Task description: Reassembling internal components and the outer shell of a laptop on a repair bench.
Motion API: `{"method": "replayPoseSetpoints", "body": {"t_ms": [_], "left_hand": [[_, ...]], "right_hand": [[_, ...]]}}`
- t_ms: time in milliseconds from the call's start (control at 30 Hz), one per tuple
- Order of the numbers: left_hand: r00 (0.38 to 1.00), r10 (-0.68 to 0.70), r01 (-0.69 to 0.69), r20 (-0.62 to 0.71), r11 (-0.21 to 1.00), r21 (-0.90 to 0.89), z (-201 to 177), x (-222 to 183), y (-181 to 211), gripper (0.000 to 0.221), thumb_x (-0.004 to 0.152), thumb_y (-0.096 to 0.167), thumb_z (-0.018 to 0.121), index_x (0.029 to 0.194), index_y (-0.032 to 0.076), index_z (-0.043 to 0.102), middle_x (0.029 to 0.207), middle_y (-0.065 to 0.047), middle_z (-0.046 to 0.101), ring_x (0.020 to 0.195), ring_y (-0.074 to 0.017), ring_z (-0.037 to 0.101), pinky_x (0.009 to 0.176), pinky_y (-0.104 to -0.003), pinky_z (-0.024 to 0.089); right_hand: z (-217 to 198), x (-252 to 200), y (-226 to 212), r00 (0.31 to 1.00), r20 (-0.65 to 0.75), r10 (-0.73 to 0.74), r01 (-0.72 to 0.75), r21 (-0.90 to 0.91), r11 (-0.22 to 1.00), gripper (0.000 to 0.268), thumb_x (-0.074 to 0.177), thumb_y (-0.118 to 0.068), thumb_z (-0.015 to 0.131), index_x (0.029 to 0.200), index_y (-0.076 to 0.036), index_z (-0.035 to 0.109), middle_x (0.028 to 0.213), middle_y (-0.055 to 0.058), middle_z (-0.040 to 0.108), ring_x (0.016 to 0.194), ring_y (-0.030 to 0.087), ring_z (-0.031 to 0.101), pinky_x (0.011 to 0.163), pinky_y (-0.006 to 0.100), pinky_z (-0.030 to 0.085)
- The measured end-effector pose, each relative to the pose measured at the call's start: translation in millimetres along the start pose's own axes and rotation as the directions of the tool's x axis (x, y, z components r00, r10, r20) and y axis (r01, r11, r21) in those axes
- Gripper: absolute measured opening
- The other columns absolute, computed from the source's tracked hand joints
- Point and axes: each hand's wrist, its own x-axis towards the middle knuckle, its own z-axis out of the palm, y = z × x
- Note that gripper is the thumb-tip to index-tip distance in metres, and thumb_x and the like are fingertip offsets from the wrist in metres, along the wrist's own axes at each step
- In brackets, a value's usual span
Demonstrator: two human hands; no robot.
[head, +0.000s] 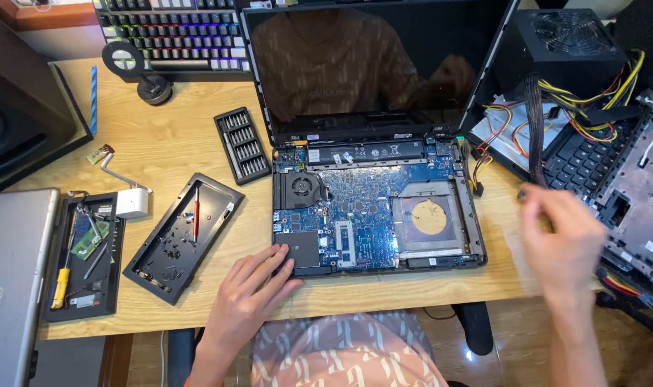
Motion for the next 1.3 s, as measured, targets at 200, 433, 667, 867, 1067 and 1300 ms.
{"method": "replayPoseSetpoints", "body": {"t_ms": [200,433,667,867,1067,1300], "left_hand": [[1.0,-0.008,0.008,0.007,1.0,-0.002,-1,2,3,0.033,0.077,0.017,0.084,0.102,-0.003,0.075,0.116,-0.015,0.073,0.111,-0.0314,0.068,0.089,-0.043,0.053],[1.0,-0.02,0.02,0.008,1.0,-0.002,1,1,1,0.034,0.078,0.018,0.084,0.103,-0.002,0.075,0.116,-0.015,0.072,0.111,-0.0317,0.067,0.09,-0.044,0.053],[1.0,-0.021,0.021,0.003,1.0,0.007,2,-2,1,0.033,0.077,0.019,0.084,0.103,0.0,0.076,0.117,-0.013,0.073,0.113,-0.031,0.068,0.091,-0.045,0.052],[1.0,-0.021,0.021,0.007,1.0,0.011,3,-2,1,0.033,0.078,0.018,0.084,0.103,0.0,0.076,0.118,-0.013,0.072,0.113,-0.0304,0.067,0.092,-0.044,0.053],[0.999,-0.036,0.036,0.009,0.999,0.002,4,-2,1,0.033,0.077,0.018,0.084,0.104,0.0,0.076,0.117,-0.012,0.073,0.114,-0.03,0.067,0.093,-0.043,0.054],[1.0,-0.024,0.024,0.01,1.0,0.003,2,-1,3,0.033,0.077,0.017,0.084,0.104,0.0,0.075,0.118,-0.013,0.072,0.115,-0.0306,0.067,0.094,-0.043,0.054]], "right_hand": [[-41,44,-11,0.987,-0.023,-0.162,0.151,-0.254,0.956,0.053,0.096,-0.02,0.073,0.139,0.007,0.06,0.151,0.027,0.053,0.144,0.048,0.048,0.119,0.054,0.041],[-3,19,78,0.967,0.252,0.031,0.065,-0.365,0.929,0.066,0.102,-0.048,0.06,0.149,-0.002,0.057,0.157,0.022,0.05,0.151,0.053,0.035,0.123,0.062,0.028],[-14,13,75,0.975,0.222,0.008,0.03,-0.168,0.985,0.06,0.101,-0.047,0.066,0.136,0.001,0.063,0.151,0.021,0.054,0.149,0.044,0.042,0.128,0.055,0.033],[-47,16,64,0.997,0.078,-0.012,0.039,-0.353,0.935,0.065,0.084,-0.035,0.076,0.133,0.007,0.067,0.146,0.033,0.056,0.136,0.051,0.048,0.113,0.052,0.038],[2,-59,352,0.569,0.204,0.796,-0.82,0.081,0.566,0.073,0.11,-0.067,0.06,0.126,0.003,0.073,0.117,0.018,0.073,0.11,0.033,0.068,0.097,0.043,0.05],[-11,-48,347,0.523,0.357,0.774,-0.851,0.267,0.452,0.056,0.111,-0.057,0.063,0.127,-0.004,0.07,0.108,0.008,0.072,0.086,0.024,0.067,0.077,0.038,0.052]]}}
